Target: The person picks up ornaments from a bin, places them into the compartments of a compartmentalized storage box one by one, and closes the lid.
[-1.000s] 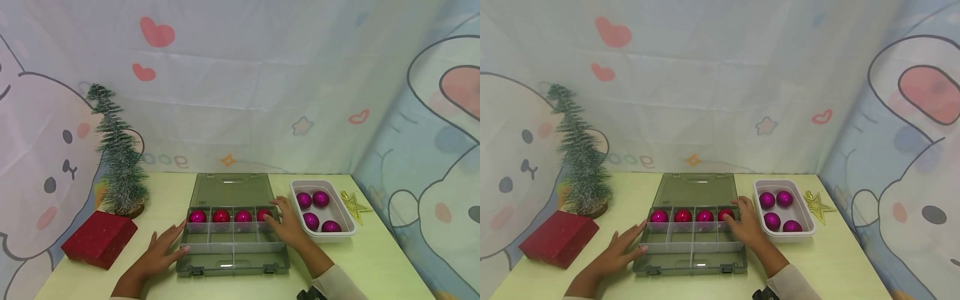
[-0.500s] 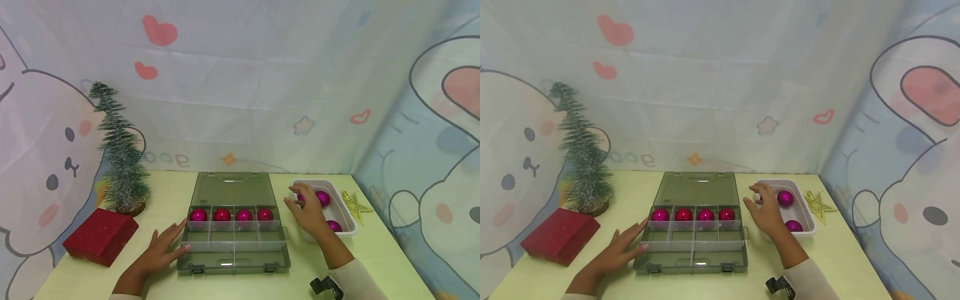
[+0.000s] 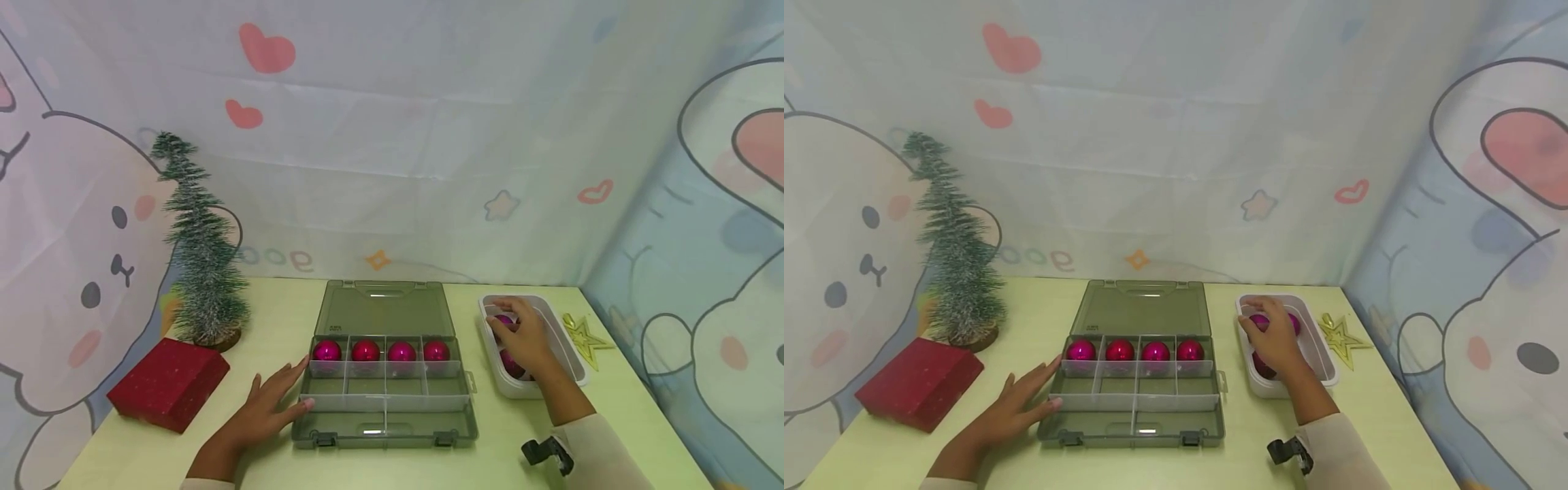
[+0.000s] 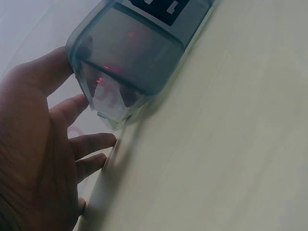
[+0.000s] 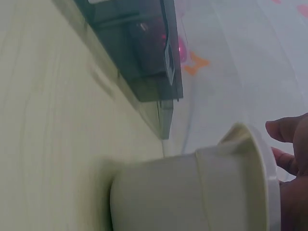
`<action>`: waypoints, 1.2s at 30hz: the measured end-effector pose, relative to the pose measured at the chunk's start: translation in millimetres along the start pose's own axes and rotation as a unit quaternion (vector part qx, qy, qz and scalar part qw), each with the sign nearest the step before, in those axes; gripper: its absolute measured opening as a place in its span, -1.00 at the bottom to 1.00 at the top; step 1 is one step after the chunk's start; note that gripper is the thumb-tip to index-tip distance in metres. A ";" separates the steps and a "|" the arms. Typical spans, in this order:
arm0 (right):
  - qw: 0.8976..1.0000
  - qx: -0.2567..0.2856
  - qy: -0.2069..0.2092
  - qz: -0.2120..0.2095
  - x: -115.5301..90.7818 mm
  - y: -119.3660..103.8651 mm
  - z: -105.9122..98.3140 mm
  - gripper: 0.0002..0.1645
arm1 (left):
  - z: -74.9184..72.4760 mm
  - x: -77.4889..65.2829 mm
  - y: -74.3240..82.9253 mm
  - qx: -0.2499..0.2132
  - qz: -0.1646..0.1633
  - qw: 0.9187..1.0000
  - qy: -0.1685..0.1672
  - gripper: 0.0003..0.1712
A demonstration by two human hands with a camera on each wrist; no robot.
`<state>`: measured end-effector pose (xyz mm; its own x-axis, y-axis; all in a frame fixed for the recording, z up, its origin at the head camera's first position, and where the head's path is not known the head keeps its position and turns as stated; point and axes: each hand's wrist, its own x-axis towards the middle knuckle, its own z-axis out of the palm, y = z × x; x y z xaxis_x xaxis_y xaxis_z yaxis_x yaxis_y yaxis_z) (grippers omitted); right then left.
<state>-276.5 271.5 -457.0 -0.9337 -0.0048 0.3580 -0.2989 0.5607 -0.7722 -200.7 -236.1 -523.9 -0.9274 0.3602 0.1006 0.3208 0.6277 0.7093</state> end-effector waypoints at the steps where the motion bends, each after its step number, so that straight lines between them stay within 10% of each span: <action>1: 1.000 -0.009 0.002 0.003 1.3 1.6 -1.5 -0.54 | 0.1 0.1 0.1 0.001 0.000 1.000 0.001 -0.05; 17: 0.990 -0.089 -0.077 0.072 20.7 28.8 -26.6 -0.31 | 0.5 0.6 -1.4 0.003 -0.008 1.000 -0.006 -0.05; 36: 0.985 -0.106 -0.130 0.045 34.1 50.2 -28.8 -0.42 | -0.7 0.7 0.5 0.001 -0.008 1.000 -0.007 -0.05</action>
<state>-317.7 323.3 -468.5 -0.9817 -0.1430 0.1258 -0.1905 0.7289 -0.6576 -201.4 -236.0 -523.0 -0.9298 0.3594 0.0797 0.3061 0.6345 0.7097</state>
